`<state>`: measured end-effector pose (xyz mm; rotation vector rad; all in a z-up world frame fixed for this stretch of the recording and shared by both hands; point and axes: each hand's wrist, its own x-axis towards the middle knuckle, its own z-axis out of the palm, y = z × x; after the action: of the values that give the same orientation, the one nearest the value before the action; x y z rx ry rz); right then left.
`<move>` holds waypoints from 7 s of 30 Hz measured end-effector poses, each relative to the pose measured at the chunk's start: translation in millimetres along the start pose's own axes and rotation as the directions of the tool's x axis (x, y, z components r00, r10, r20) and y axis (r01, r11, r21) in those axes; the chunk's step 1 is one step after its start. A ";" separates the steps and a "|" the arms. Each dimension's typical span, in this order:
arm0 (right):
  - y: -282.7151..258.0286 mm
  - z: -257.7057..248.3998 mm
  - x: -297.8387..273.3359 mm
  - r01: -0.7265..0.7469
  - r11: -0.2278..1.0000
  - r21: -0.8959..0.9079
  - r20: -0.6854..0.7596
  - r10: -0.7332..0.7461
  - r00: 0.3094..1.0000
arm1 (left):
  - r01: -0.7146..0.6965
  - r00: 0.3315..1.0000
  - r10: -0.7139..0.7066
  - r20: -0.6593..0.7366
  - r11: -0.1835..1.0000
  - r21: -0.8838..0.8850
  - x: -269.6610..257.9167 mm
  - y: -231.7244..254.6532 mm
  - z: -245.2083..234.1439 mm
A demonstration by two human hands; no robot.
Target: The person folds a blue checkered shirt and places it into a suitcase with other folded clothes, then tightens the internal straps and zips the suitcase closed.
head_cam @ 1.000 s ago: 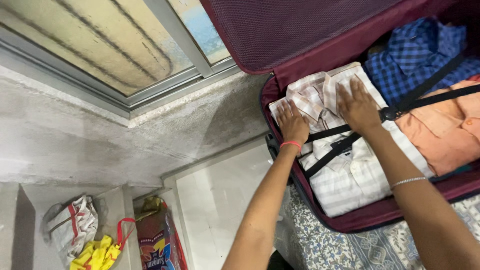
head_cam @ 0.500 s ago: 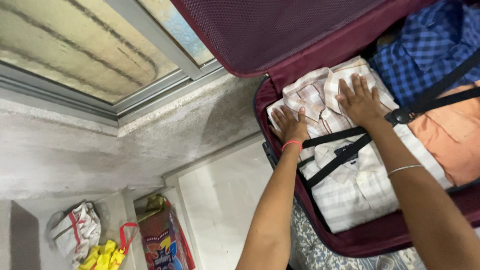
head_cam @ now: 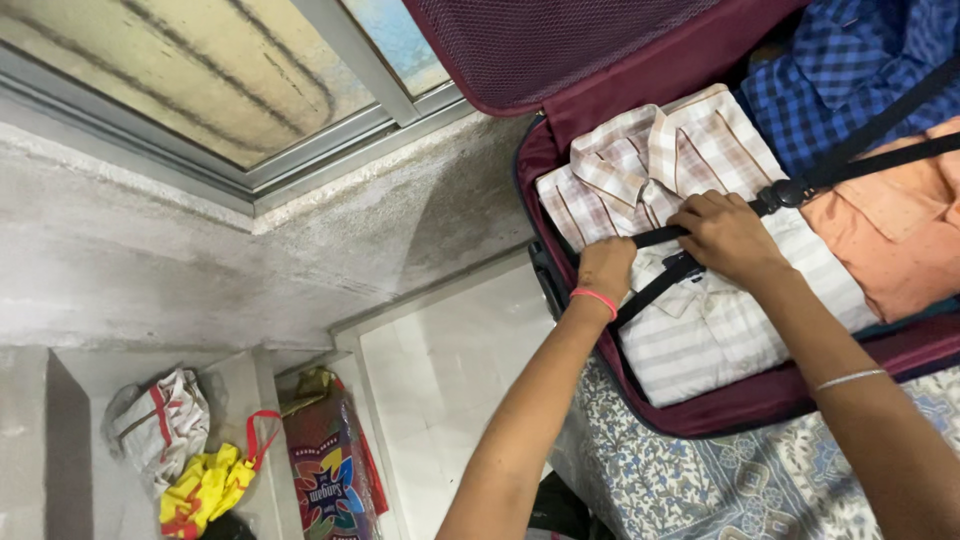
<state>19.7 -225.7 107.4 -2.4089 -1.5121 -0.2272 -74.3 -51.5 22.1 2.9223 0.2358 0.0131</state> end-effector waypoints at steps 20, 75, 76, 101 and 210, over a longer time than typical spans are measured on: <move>12.3 0.6 19.3 0.149 0.969 -0.195 -0.057 -0.163 0.985 | -0.269 0.963 0.268 0.039 0.929 0.255 -2.2 -2.6 26.5; 19.6 44.2 -111.2 -0.447 0.894 -0.030 0.200 0.444 0.873 | -0.104 0.986 0.125 0.106 0.977 -0.185 -56.9 97.7 -3.6; 17.1 34.5 -114.2 -0.443 0.895 -0.053 0.167 0.445 0.880 | -0.104 0.991 0.116 0.059 0.977 -0.186 -58.0 100.3 -5.2; 19.6 0.7 -127.9 -0.656 0.745 -0.119 0.551 0.599 0.581 | -0.240 0.969 0.231 -0.084 0.963 -0.125 -74.9 115.0 -25.1; 310.2 2.1 -188.5 -0.975 0.221 0.039 0.243 0.944 0.223 | -0.579 0.816 0.523 -0.248 0.740 -0.342 156.9 206.3 -0.1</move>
<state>216.1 -512.6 3.3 -2.7118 0.2506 0.4076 113.1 -225.6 63.9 2.4596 -0.5660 0.3168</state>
